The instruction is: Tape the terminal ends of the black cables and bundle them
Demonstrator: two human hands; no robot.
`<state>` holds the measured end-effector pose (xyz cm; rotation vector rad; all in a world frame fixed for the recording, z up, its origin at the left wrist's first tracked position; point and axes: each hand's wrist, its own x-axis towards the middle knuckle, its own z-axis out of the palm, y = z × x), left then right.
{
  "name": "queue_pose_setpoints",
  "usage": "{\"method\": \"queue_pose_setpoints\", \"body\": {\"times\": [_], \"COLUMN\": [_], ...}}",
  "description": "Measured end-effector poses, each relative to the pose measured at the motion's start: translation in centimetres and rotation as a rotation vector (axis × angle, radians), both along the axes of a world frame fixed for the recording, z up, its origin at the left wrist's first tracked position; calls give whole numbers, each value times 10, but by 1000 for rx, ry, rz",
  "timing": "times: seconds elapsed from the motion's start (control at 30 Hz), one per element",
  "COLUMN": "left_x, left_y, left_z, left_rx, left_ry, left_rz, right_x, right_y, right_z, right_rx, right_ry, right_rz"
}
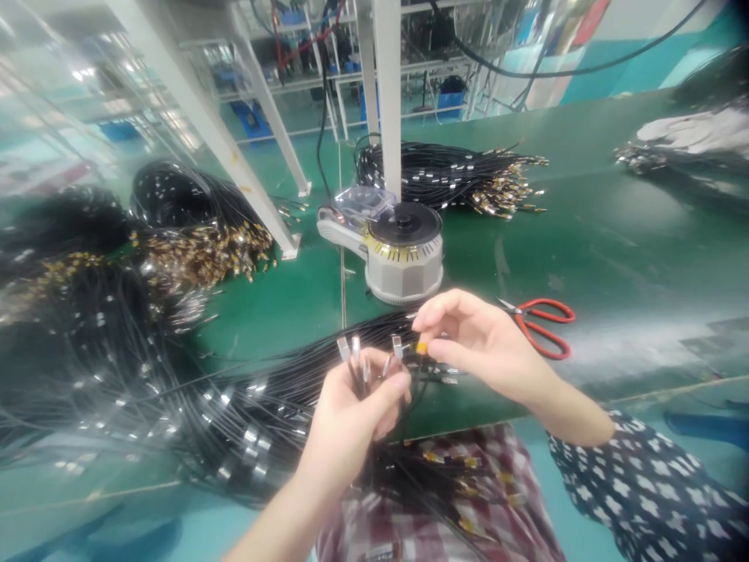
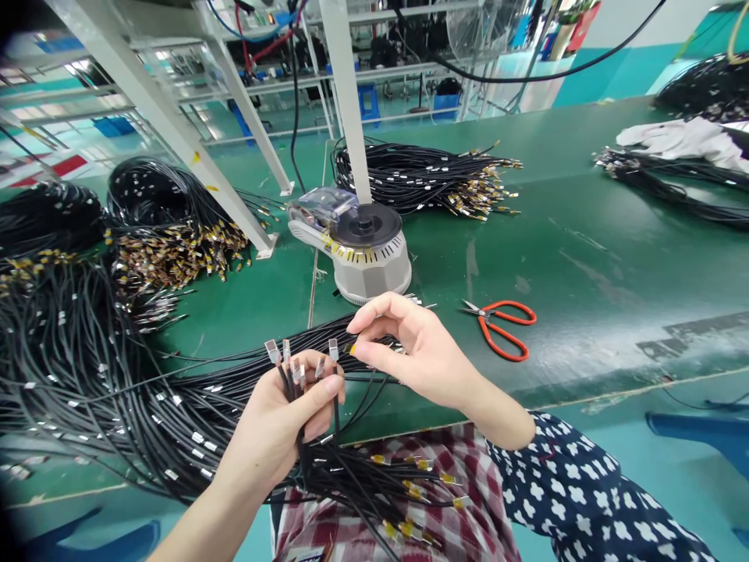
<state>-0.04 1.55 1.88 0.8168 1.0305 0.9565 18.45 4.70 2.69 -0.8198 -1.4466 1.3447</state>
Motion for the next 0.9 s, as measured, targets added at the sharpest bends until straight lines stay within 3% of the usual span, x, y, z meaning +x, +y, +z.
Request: {"method": "queue_pose_setpoints", "body": {"times": [0.37, 0.9], "left_x": [0, -3], "left_y": [-3, -3], "left_z": [3, 1], "left_rx": [-26, -22], "left_ry": [-12, -58], "left_rz": [-68, -110], "right_x": [-2, -2], "right_y": [-3, -2], "right_z": [1, 3], "right_rx": [118, 160], "right_ry": [-84, -129], "right_rz": [40, 65]}}
